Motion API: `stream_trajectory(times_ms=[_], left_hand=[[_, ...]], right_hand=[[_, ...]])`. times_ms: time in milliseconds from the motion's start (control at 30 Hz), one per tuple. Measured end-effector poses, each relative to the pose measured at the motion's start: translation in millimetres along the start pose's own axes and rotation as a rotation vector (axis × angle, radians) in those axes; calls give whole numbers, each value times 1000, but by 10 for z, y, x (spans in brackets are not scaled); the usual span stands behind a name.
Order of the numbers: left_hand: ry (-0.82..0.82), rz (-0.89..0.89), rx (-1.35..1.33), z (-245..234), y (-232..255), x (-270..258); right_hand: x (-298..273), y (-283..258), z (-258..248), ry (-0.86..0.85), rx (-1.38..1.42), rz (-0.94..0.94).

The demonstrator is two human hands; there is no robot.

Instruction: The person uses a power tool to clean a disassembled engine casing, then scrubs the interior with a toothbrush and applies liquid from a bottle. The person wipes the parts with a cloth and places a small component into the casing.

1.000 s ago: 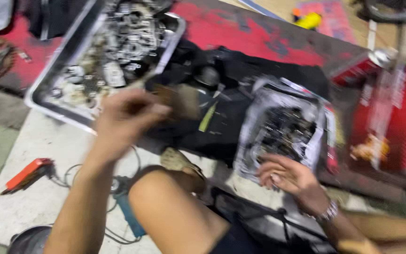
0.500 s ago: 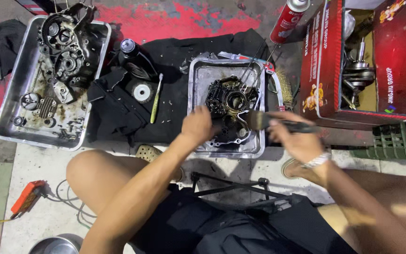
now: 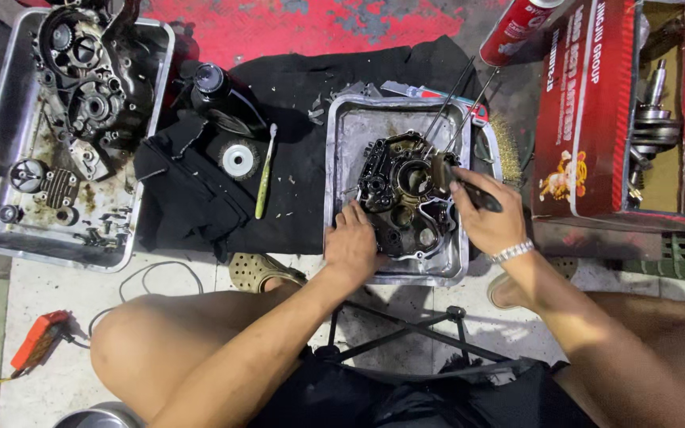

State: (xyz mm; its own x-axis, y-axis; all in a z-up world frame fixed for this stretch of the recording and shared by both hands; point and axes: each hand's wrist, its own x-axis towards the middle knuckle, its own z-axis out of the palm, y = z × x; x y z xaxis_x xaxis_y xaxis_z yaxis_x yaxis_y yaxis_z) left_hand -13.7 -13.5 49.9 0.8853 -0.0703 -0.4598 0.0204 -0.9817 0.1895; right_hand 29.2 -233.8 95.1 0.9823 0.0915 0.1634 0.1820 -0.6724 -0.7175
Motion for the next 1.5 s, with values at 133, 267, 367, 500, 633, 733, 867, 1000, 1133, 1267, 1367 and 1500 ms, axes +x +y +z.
stream_trajectory(times_ms=[133,267,367,500,633,733,867,1000,1133,1267,1367,1500], left_hand=[[-40,-27,37,-94,108,-33],[12,-2,67,-48,90,2],[-29,-20,59,-24,93,21],[23,-18,48,66,85,46],[52,-38,80,250,86,149],[170,-38,143,344,77,163],[-46,-33,20,149,71,90],[-4,-30,58,46,117,97],[-1,-16,92,66,110,87],[3,2,148,-49,100,38],[-12,-33,-55,-175,2,43],[669,-284,-306,-319,-910,485]], right_hand=[[187,41,266,-41,12,-165],[132,93,505,-196,-84,-251],[374,280,350,-255,19,-199],[623,438,583,-93,413,416],[298,490,900,-24,602,413],[332,564,874,-26,512,361],[373,508,1114,185,535,270],[295,451,905,2,561,475],[444,262,782,-31,399,411],[230,85,545,-98,277,323],[-52,-25,267,-111,367,428],[-209,1,-146,-314,185,534]])
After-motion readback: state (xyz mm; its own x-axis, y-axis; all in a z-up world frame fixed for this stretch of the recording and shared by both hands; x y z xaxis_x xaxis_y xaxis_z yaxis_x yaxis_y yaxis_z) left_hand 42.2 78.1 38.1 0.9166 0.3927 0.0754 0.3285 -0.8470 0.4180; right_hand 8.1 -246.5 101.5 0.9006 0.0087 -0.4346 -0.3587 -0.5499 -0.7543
